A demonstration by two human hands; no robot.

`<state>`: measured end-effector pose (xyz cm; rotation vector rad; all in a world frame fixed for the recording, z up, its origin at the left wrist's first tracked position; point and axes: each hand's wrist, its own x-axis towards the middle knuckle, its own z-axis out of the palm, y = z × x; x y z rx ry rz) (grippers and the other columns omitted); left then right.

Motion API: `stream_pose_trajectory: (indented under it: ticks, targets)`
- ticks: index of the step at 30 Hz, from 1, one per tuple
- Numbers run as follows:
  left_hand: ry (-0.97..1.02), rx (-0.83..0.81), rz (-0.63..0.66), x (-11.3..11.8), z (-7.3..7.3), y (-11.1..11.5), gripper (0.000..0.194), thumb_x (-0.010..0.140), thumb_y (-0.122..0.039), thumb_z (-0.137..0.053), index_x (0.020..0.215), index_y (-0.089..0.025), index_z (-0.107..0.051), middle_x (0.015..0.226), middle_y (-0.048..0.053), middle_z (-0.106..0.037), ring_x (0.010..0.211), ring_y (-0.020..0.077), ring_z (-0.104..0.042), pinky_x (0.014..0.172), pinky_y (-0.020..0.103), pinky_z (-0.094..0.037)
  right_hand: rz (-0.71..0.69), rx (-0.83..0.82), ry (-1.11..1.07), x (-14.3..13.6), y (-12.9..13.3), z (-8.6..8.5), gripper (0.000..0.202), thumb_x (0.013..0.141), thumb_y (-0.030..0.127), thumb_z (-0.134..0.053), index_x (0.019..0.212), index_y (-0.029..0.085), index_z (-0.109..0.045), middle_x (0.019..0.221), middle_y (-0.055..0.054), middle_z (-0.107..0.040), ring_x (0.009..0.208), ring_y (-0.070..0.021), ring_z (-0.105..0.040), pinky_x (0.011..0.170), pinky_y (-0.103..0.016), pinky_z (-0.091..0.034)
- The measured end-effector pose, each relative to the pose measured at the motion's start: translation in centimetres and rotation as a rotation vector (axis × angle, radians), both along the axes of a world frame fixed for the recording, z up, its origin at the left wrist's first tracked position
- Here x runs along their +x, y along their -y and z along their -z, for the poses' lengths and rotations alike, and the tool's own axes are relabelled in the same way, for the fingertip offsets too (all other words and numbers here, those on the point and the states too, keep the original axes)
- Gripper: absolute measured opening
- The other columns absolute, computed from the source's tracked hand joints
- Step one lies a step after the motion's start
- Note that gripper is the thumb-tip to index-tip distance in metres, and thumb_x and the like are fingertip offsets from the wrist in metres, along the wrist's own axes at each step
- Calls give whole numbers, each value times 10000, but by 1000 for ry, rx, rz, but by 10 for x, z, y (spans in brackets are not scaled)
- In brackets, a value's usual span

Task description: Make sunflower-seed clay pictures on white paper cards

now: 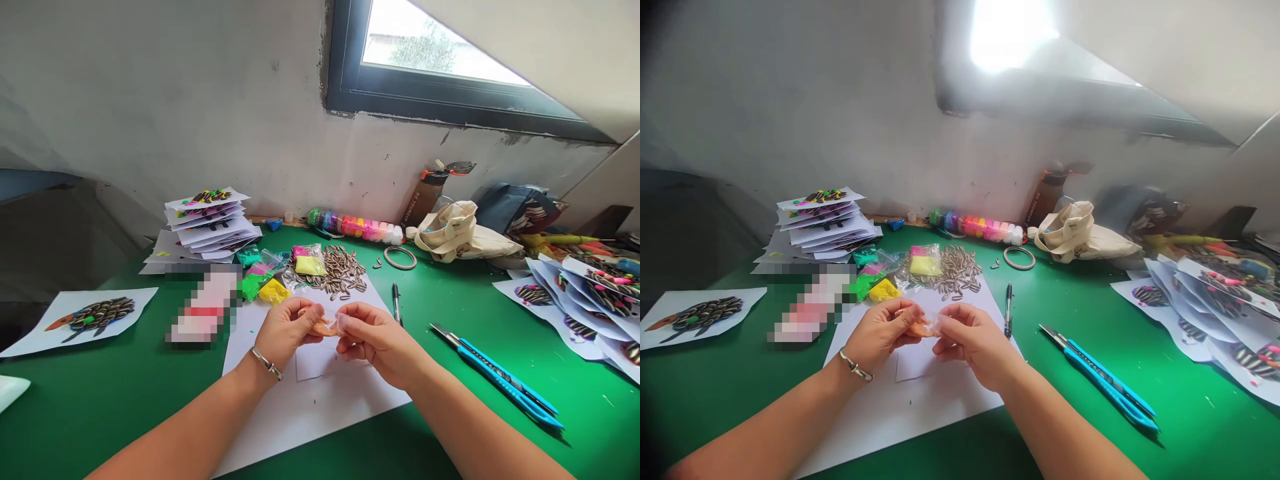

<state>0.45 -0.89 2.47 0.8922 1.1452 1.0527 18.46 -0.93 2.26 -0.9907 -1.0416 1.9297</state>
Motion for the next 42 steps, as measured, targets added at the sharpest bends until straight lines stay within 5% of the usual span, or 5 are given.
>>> stream_pose_trajectory:
  ticks: [6,20,27,35,42]
  targets:
    - [181,-144,-28,0,-2,-3,483,542,-511,-846,735,-133,-615,695,28,-673,652,118,-636,596,211,-573,140,193,71,-3,4,-2,249,795,384,-687,864,212,-520,805,6,-593,739,-159,-622,706,-331,-518]
    - [160,-156,-3,-3,2,-4,491,513,-525,-852,689,-137,-607,664,18,-649,640,122,-624,607,235,-580,-64,890,563,7,2,6,394,795,44,-479,1083,282,-603,905,-15,-522,811,-145,-524,735,-298,-445]
    - [124,-145,82,-2,6,-5,475,592,-557,-798,655,-133,-593,613,8,-624,585,102,-600,608,227,-564,-189,774,652,5,-1,0,220,801,80,-530,875,243,-658,822,-2,-500,789,-140,-504,705,-273,-415]
    - [168,-186,18,-2,3,-5,400,651,-479,-798,698,-127,-615,655,17,-635,606,108,-609,587,230,-582,-108,472,441,5,0,-1,53,813,204,-589,802,206,-537,722,27,-529,676,-123,-527,583,-246,-402]
    - [322,-208,-165,-12,-9,-13,180,849,-258,-659,747,-115,-622,686,35,-662,625,115,-658,611,233,-604,138,126,109,11,-11,-2,270,780,344,-690,973,210,-557,763,16,-578,596,-107,-548,516,-227,-391]
